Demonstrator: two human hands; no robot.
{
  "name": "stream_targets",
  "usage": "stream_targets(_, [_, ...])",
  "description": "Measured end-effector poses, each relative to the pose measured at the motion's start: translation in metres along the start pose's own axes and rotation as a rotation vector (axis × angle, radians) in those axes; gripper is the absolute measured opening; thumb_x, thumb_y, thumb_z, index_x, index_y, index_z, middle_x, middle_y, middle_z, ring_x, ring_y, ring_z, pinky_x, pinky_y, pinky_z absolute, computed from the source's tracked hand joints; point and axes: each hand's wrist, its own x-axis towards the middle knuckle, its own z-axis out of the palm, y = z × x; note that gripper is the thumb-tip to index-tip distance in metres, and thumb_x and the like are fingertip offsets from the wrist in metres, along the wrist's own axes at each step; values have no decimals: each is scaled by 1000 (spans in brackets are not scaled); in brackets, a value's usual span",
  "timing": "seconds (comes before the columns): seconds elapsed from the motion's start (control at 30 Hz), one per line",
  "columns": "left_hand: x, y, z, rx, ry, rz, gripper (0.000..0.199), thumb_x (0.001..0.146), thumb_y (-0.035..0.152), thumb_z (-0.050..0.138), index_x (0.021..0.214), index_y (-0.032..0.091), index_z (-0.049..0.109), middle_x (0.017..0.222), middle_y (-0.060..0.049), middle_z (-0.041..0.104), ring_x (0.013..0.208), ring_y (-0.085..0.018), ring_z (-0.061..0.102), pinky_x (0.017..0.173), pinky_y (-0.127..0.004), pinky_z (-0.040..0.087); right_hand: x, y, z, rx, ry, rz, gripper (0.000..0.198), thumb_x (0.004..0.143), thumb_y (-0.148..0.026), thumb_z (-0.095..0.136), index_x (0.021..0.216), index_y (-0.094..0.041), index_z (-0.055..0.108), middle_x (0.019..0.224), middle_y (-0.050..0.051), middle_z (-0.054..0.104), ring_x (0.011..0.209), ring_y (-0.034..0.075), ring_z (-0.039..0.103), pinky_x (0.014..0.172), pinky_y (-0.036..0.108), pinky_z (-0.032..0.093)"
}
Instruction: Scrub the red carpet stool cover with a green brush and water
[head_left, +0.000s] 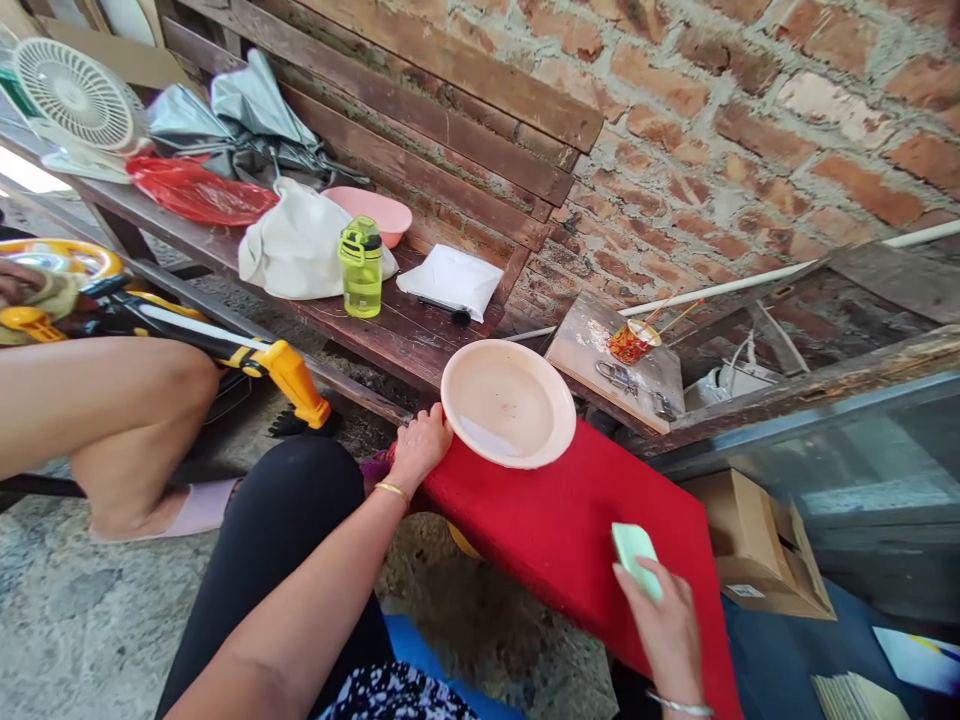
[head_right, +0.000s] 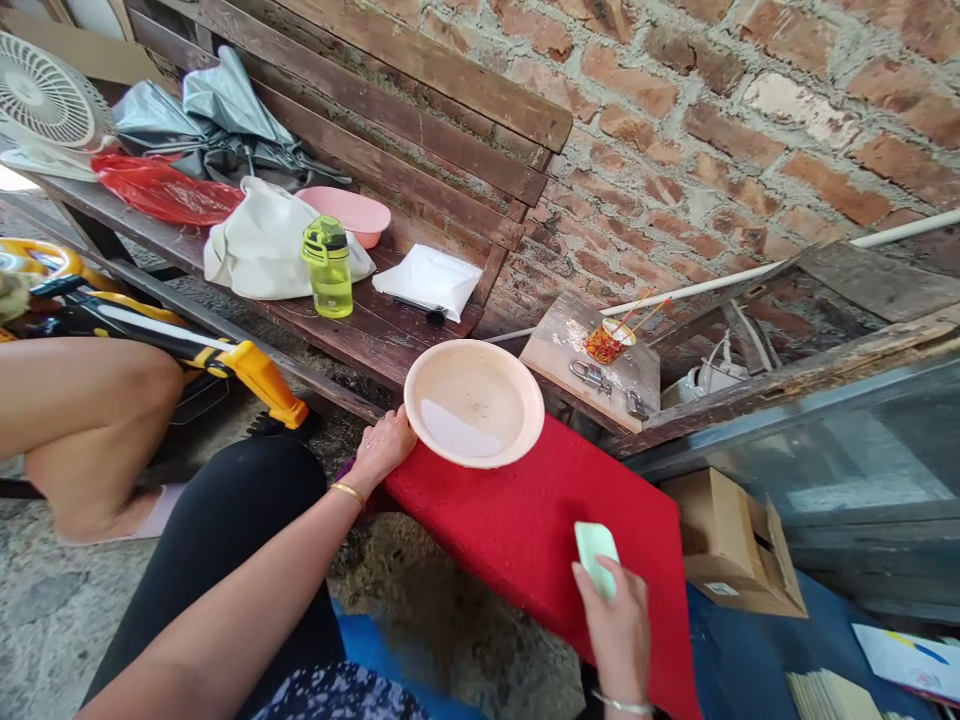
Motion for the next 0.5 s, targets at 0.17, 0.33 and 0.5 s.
stream_targets(0.17, [0, 0, -2, 14, -33, 9, 39, 101, 35, 22, 122, 18, 51, 116, -15, 62, 104, -29, 64, 88, -42, 45, 6, -87, 57, 128, -142, -435, 38, 81, -55, 59, 102, -26, 69, 110, 7, 57, 101, 23, 59, 93, 38, 48])
stream_targets(0.33, [1, 2, -4, 26, -53, 13, 39, 100, 34, 23, 125, 18, 50, 116, -15, 62, 106, -30, 64, 89, -42, 45, 34, -60, 48, 97, -169, -344, 39, 76, -54, 60, 99, -25, 71, 107, 6, 57, 98, 22, 60, 93, 39, 47])
stream_targets(0.5, [-1, 3, -6, 16, -54, 6, 40, 100, 35, 24, 127, 19, 49, 116, -15, 62, 108, -30, 64, 89, -43, 45, 54, 64, -21, -88, -49, 104, 60, 63, -70, 59, 101, -24, 70, 90, 6, 57, 95, 29, 60, 91, 45, 48])
